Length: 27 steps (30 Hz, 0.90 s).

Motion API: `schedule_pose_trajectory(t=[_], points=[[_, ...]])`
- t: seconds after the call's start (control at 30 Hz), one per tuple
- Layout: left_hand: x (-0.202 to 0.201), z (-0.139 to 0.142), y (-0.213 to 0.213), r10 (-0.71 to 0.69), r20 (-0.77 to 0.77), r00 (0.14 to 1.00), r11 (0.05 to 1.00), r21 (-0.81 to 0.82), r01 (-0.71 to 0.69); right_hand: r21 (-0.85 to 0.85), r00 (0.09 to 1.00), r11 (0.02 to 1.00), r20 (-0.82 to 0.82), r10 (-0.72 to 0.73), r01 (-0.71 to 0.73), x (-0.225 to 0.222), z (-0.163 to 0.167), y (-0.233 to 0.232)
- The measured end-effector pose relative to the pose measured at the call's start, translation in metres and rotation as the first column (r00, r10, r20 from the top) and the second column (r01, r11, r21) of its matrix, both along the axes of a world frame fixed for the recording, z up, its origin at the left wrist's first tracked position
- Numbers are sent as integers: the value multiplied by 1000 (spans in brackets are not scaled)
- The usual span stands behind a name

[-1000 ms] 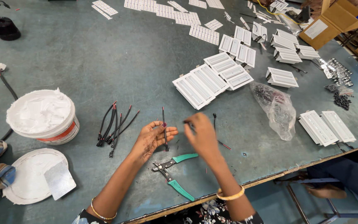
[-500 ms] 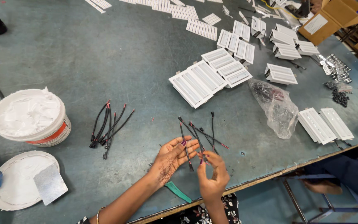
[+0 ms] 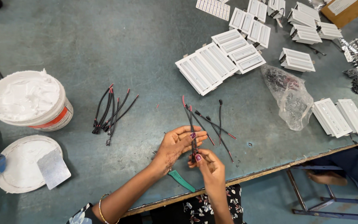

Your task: The person strips insulation from the ends of black wires using wire cutters. They repeatedly pick up wires, strip both ends, and place the finished pieces on the table among other components.

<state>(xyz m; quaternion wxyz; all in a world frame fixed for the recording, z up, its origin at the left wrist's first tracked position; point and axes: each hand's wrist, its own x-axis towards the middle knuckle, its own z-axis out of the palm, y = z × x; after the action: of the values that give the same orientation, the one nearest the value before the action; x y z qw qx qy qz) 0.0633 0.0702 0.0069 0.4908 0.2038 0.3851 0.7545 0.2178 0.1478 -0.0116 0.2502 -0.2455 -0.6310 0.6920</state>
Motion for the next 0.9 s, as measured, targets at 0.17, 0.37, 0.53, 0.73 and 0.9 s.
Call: schedule_pose_trajectory(t=[0.17, 0.37, 0.53, 0.73, 0.9], points=[[21, 0, -10, 19, -23, 1000, 1000, 12, -18, -62, 999, 997, 11, 36, -35, 22, -3, -6], [27, -11, -15, 85, 8, 996, 993, 82, -85, -109, 998, 994, 67, 21, -13, 27, -4, -10], [28, -20, -14, 119, 4, 993, 985, 127, -119, -156, 992, 988, 118, 33, -14, 29, -2, -12], [29, -20, -19, 131, 21, 991, 982, 131, -133, -207, 995, 978, 93, 37, -17, 26, -5, -20], [22, -25, -18, -25, -102, 994, 1000, -3, 25, -239, 1000, 971, 20, 10, -5, 27, -9, -14]])
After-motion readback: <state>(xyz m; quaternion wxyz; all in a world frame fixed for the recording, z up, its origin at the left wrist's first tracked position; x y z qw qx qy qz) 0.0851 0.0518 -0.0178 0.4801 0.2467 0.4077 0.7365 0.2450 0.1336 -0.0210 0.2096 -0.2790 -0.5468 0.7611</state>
